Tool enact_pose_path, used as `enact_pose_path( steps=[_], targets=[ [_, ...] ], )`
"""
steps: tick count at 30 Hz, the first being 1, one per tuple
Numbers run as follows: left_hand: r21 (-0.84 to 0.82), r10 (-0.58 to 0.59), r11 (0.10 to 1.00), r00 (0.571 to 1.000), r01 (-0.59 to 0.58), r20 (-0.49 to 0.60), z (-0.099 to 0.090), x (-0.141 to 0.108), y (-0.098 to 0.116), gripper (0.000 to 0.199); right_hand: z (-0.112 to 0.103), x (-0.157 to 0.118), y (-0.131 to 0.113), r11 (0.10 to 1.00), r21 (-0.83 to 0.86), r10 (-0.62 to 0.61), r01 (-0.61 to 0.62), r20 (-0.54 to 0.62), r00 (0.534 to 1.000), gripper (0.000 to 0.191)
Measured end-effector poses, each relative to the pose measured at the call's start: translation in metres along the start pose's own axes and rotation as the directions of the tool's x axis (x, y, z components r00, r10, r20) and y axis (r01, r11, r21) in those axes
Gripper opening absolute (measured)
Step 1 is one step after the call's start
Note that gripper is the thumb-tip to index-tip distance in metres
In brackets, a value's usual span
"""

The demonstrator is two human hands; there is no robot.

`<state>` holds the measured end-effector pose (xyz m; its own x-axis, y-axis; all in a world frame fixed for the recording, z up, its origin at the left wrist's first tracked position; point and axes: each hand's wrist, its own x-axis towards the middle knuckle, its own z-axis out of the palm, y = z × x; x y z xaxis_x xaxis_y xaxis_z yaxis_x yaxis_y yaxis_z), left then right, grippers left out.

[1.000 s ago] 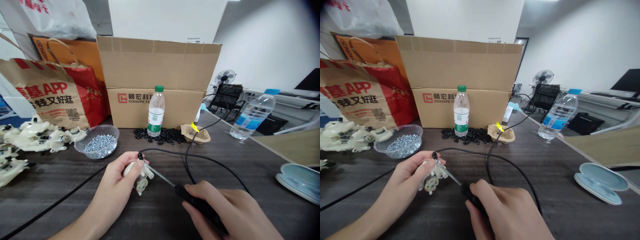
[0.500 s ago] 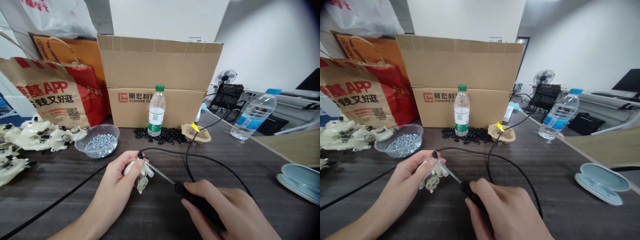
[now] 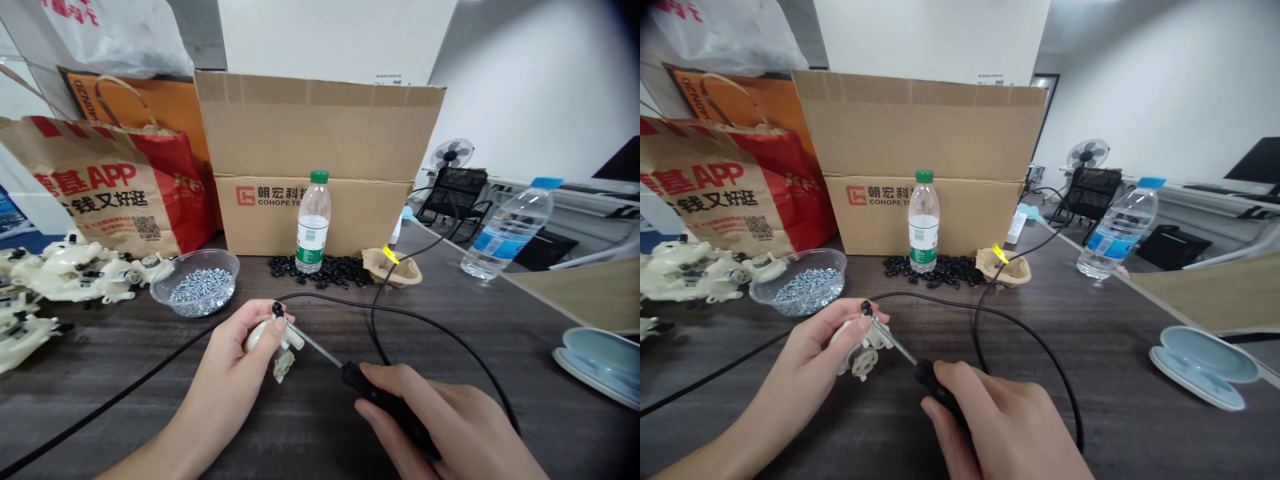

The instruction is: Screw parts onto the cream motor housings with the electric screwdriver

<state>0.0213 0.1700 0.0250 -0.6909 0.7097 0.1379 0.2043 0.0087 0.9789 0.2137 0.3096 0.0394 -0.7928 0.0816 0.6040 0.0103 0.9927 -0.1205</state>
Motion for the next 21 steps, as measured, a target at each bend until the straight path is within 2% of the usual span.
enact_pose_path(
  steps=[6,11,13,17,21],
  targets=[
    [0.028,0.008,1.0,1.0,-0.008,-0.012,0.003,0.001,-0.003,0.022,0.005,-0.004,-0.003,0.998,-0.026,0.053,-0.052,0.045,0.998,0.024],
    [-0.057,-0.095,0.994,0.994,0.097,0.046,0.006,-0.003,-0.006,0.023,0.012,-0.009,-0.003,0.996,-0.007,0.094,-0.094,0.025,0.995,0.018],
    [-0.09,-0.094,0.991,0.993,0.1,0.073,0.006,-0.004,-0.006,0.019,0.013,-0.007,-0.002,0.994,0.013,0.112,-0.112,0.006,0.994,0.013],
    [-0.12,-0.065,0.99,0.992,0.078,0.11,0.004,-0.004,-0.006,0.014,0.01,-0.001,0.002,0.997,-0.012,0.071,-0.071,-0.021,0.997,0.016],
    [-0.072,-0.062,0.995,0.992,0.07,0.11,0.002,-0.004,-0.004,0.017,0.006,0.002,0.003,0.995,-0.085,0.05,-0.051,-0.01,0.999,0.022]
  ],
)
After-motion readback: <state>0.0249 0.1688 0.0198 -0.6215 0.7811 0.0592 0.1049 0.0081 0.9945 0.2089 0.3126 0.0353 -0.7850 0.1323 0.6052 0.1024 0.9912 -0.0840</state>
